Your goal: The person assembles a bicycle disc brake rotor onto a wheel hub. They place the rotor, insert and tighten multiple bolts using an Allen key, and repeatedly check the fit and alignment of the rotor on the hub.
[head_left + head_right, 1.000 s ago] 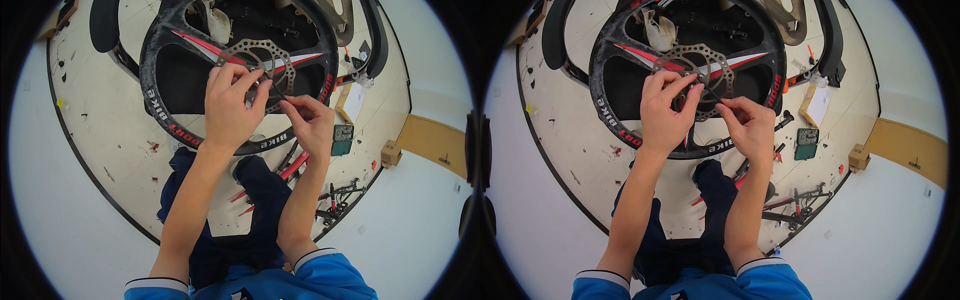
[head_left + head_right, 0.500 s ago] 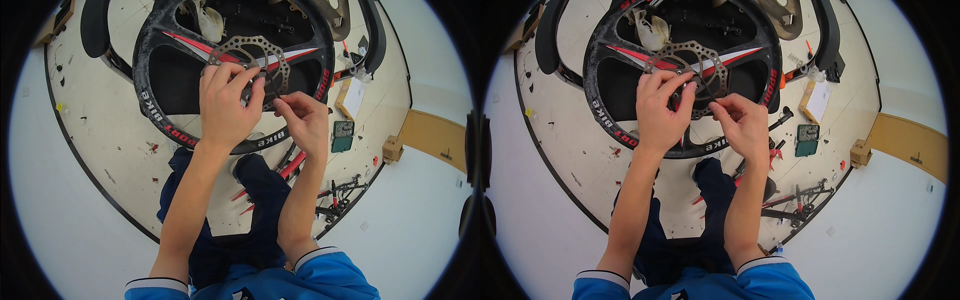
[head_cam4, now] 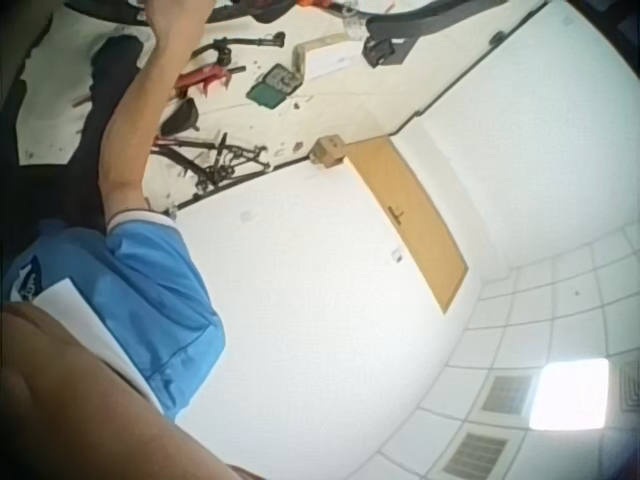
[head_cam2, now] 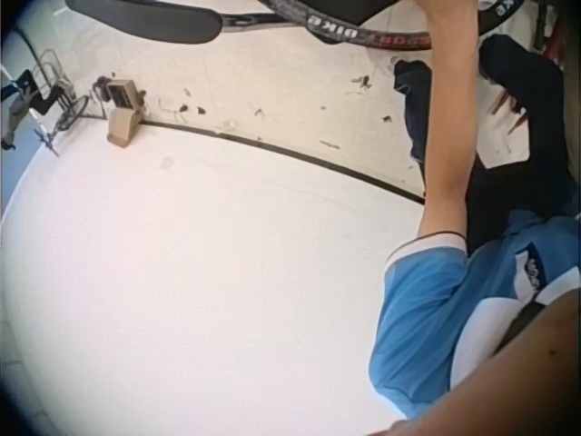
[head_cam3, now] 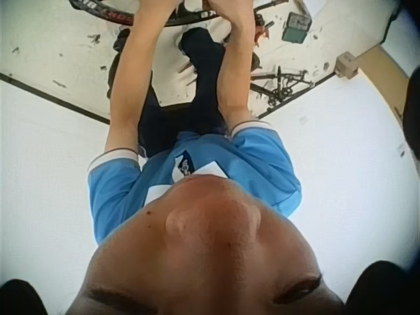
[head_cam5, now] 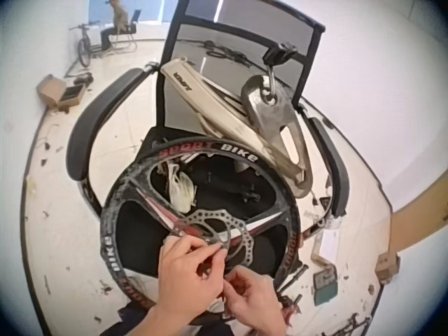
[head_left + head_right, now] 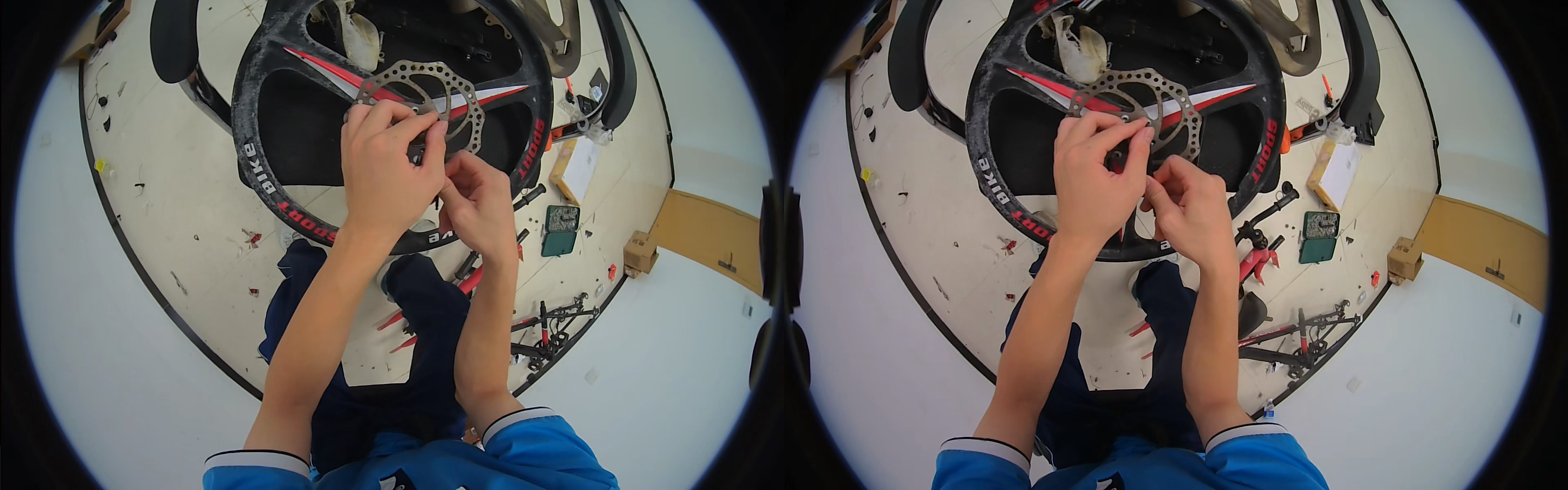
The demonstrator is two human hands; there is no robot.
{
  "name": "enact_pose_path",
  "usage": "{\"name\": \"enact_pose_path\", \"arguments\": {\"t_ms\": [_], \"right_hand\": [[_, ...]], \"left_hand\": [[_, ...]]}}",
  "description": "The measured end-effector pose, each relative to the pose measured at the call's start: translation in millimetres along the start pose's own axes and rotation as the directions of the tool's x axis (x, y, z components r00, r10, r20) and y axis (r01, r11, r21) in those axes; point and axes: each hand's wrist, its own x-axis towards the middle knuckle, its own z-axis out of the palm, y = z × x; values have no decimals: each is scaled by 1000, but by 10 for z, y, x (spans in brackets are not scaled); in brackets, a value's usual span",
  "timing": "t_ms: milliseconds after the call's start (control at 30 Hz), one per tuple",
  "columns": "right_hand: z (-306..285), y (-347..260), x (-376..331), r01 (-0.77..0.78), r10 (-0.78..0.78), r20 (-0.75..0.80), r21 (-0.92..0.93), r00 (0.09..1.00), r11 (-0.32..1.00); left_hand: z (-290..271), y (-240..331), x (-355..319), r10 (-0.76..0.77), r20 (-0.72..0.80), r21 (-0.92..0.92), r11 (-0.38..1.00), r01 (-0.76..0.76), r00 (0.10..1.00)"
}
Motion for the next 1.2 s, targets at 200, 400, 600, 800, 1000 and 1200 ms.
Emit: {"name": "enact_pose_path", "arguments": {"t_ms": [200,400,600,800,1000,1200], "right_hand": [[-40,-19,44,-92,88,76,49,993,995],[-288,218,100,105,-107,-99,-24,989,994],[-296,255,150,184,-182,-273,-17,945,983],[-380,332,140,201,-189,-324,5,927,980],[-415,372,97,165,-155,-135,67,979,984],[-394,232,168,217,-216,-25,65,976,974]], "left_hand": [[-19,40,-7,-21,4,14,1000,21,1000],[25,5,6,-16,9,-15,1000,17,1000],[-7,-20,39,43,6,10,999,-43,999],[-29,-4,3,-15,57,-27,1000,17,998],[-60,-13,1,48,45,-1,999,-48,998],[-160,-28,156,122,4,38,992,-123,992]]}}
